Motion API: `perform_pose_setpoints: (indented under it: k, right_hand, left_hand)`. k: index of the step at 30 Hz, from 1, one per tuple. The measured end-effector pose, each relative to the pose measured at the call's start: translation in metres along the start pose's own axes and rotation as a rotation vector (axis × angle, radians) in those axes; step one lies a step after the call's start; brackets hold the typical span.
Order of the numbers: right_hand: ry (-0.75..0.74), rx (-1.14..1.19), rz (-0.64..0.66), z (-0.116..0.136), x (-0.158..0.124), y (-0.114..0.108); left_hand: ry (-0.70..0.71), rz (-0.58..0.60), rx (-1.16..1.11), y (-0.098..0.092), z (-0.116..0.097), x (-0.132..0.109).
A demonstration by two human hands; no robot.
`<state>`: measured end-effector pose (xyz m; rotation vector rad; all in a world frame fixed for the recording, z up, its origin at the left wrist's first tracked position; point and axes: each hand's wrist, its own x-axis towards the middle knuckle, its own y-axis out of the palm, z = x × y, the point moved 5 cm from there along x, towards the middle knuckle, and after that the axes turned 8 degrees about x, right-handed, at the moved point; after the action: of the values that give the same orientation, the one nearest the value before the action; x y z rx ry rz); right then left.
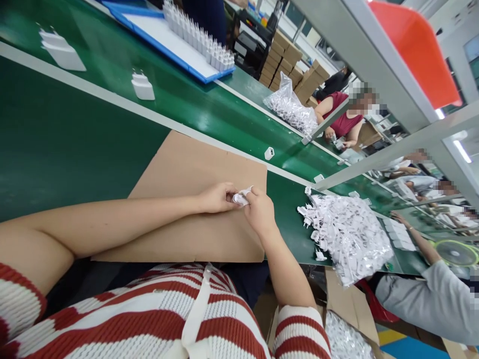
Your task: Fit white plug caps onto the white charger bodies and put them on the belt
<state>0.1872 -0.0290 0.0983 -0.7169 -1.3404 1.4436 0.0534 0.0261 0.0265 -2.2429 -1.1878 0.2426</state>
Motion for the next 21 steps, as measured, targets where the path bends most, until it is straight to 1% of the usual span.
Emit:
perform_pose_setpoints:
  k: [7, 12, 14, 17, 21]
  right_hand:
    - [0.037, -0.036, 0.103, 0.008, 0.004, -0.004]
    - [0.083, -0.077, 0.175, 0.013, 0.008, -0.002]
    - [0.096, -0.082, 0.180, 0.013, 0.009, -0.001]
    - [0.141, -0.069, 0.154, 0.009, 0.011, 0.001]
    - [0.214, -0.026, 0.145, 0.006, 0.011, 0.002]
  left_hand:
    - [-0.025, 0.008, -0.025, 0.002, 0.003, 0.000]
    - [-0.030, -0.004, -0.046, 0.003, 0.006, 0.001]
    - [-0.028, -0.007, -0.058, 0.004, 0.007, 0.001]
    - [-0.021, -0.018, -0.064, 0.006, 0.010, 0.000]
    - [0.030, -0.078, -0.006, 0.007, 0.009, -0.003]
